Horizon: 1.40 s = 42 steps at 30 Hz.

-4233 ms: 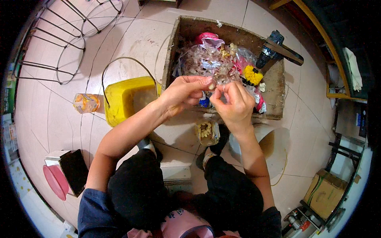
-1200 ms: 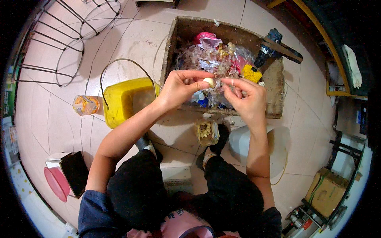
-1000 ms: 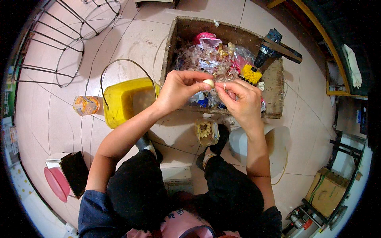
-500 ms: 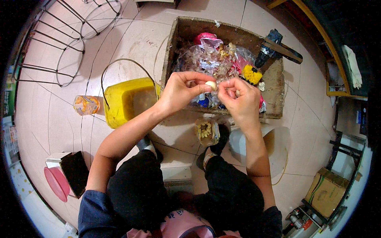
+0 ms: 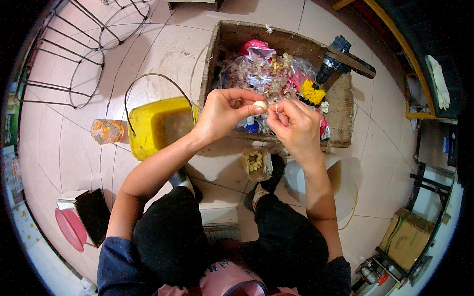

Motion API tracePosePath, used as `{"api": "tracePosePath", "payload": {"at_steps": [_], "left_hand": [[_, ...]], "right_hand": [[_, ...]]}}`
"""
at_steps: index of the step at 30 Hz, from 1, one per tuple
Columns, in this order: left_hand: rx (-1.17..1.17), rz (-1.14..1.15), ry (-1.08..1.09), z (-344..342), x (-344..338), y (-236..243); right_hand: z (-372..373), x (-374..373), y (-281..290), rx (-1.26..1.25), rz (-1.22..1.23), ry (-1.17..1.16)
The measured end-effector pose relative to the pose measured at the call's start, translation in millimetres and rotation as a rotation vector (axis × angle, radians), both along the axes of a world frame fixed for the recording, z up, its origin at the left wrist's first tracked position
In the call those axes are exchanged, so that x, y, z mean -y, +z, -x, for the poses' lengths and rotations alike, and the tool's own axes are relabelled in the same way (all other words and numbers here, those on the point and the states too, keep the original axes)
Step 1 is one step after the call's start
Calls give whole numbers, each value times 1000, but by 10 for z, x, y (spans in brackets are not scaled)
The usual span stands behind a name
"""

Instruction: The person sits on a low stool and peels garlic cloves by hand, removing the skins and placing the peeled cloves into a yellow bucket. The person repeatedly picks up cloves, peels them, and transfers them to the bucket.

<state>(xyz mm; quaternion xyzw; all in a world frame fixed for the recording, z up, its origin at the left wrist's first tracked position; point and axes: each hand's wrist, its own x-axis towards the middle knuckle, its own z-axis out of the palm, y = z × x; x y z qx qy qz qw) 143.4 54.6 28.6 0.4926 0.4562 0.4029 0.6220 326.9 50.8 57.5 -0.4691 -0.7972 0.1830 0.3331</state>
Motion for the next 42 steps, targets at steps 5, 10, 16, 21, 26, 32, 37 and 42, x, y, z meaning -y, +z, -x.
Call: {"api": "tracePosePath", "payload": {"at_steps": [5, 10, 16, 21, 26, 32, 37, 42], "left_hand": [[93, -82, 11, -24, 11, -87], [264, 224, -29, 22, -22, -41], [387, 312, -63, 27, -32, -115], [277, 264, 8, -74, 17, -37], [263, 211, -18, -57, 3, -88], [363, 247, -80, -21, -1, -120], [335, 254, -69, -13, -10, -128], [448, 317, -68, -26, -14, -104]], "right_hand": [[-78, -76, -83, 46, 108, -184], [-188, -93, -121, 52, 154, -182], [-104, -67, 16, -104, 204, -194], [-8, -43, -148, -334, 332, -159], [1, -75, -219, -542, 439, -164], [-35, -84, -204, -613, 542, -103], [-21, -63, -166, -613, 556, -25], [-85, -9, -88, -543, 566, -32]]}}
